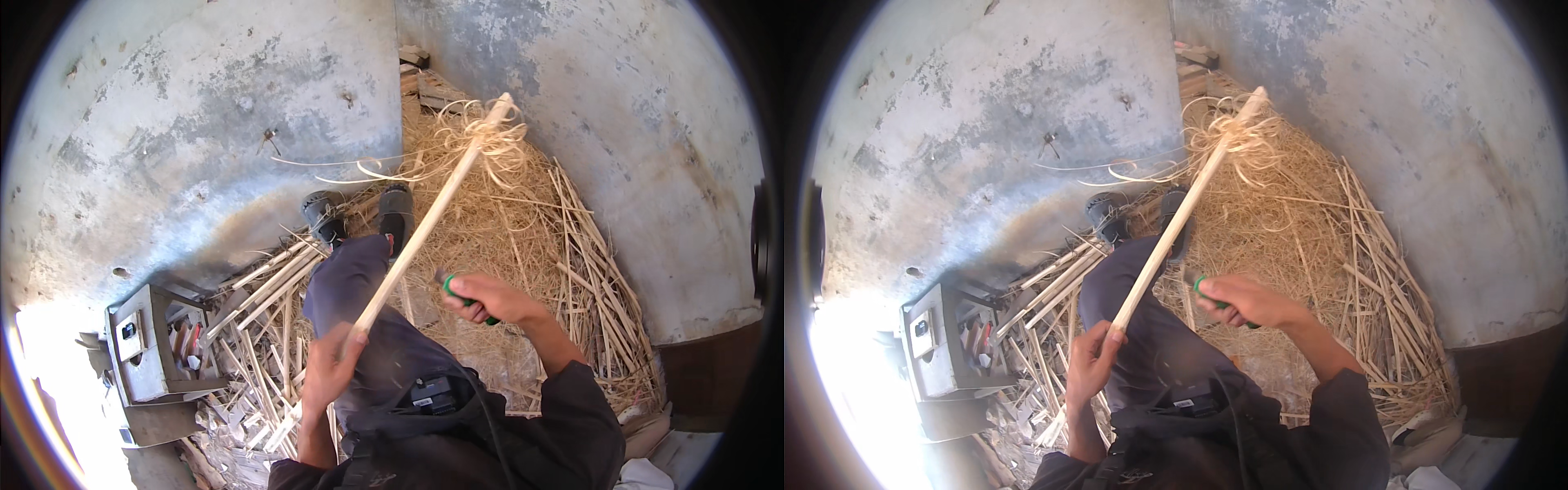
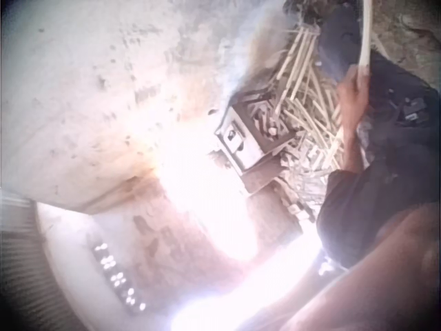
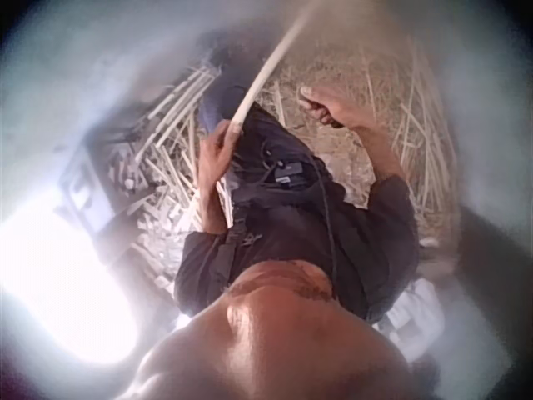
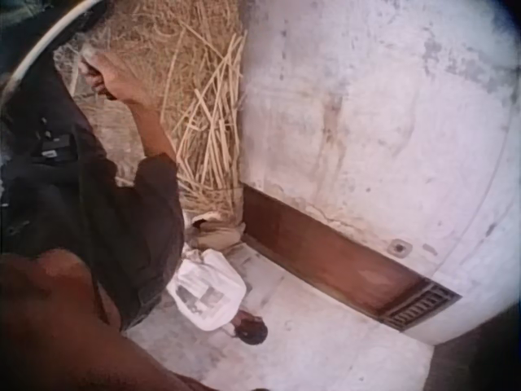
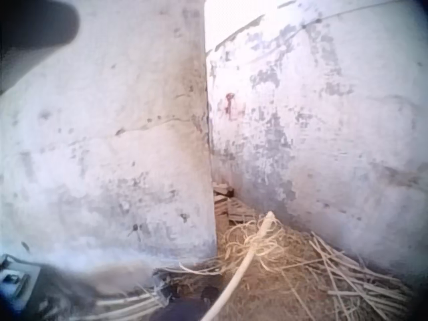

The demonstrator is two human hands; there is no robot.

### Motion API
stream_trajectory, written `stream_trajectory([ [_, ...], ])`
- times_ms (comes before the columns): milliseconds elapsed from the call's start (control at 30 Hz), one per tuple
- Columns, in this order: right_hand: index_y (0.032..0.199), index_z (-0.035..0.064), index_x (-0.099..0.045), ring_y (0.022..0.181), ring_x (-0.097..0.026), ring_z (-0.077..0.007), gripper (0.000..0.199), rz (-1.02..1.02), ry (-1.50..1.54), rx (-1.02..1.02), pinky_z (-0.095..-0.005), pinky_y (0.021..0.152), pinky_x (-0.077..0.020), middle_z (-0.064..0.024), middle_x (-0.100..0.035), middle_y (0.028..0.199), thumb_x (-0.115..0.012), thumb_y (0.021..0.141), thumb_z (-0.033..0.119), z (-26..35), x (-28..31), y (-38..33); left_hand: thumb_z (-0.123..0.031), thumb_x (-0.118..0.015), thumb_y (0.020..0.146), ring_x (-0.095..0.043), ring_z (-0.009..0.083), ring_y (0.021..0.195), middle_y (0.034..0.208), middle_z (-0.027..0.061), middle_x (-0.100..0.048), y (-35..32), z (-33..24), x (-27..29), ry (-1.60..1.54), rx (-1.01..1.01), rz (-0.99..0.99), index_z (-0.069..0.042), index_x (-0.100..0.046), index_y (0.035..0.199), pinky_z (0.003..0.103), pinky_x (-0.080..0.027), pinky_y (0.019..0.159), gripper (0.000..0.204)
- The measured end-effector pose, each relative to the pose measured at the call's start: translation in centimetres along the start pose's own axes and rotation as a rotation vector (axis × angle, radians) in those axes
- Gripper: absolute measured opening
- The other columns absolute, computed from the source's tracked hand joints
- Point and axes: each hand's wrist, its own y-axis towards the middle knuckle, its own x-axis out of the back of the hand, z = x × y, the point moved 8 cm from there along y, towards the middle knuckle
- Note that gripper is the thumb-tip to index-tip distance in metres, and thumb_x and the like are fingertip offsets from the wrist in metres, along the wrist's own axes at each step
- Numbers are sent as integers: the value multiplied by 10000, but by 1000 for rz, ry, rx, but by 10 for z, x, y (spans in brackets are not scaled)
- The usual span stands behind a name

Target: The person whittles a wooden stick by hand using a green-handled knife, creating thin curls of wood at the top end of the stick.

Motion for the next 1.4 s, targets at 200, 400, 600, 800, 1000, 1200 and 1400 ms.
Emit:
stream_trajectory([
  [200,988,132,-564,657,-377,-31,439,119,-57,8,-211,562,-303,76,-421,743,-429,1178,504,-6,-41,18,-201,-709,1059,-519,199,547,651,136,-576,6,-27,-3,64,-46,4,-10,-697,973,373,-430,555,209],
  [400,946,105,-572,667,-454,-69,452,136,-165,146,-266,601,-378,58,-483,748,-432,1189,460,-6,-49,28,-185,-721,1055,-554,97,524,608,44,-595,7,-47,-6,94,-151,-16,-19,-702,963,307,-388,514,191],
  [600,961,89,-586,676,-463,-73,440,124,-210,151,-279,625,-389,52,-479,741,-442,1191,435,-13,-48,29,-171,-730,1045,-530,287,529,664,182,-589,8,-47,-11,58,-115,2,-3,-686,993,395,-418,543,181],
  [800,960,87,-586,683,-455,-62,423,153,-181,133,-278,624,-383,62,-474,763,-462,1189,420,-12,-56,29,-175,-732,1049,-521,299,508,652,196,-571,11,-46,-16,27,-128,8,-5,-681,1032,393,-405,527,178],
  [1000,935,100,-567,676,-428,-58,437,182,-126,92,-266,618,-369,73,-455,763,-441,1196,427,-13,-60,28,-179,-728,1054,-478,272,497,641,194,-561,11,-47,-17,2,-114,11,-4,-683,1060,387,-398,521,181],
  [1200,911,114,-546,665,-416,-48,454,154,-90,69,-248,598,-357,73,-456,756,-436,1190,456,-13,-47,24,-179,-728,1056,-454,220,516,628,163,-526,10,-47,-16,11,-139,1,2,-665,1013,378,-384,522,196],
  [1400,911,115,-546,646,-411,-42,447,157,-92,83,-244,565,-343,79,-444,744,-447,1187,453,-12,-42,22,-179,-727,1057,-411,170,542,621,134,-493,8,-48,-16,0,-119,1,2,-660,988,369,-365,521,204],
])
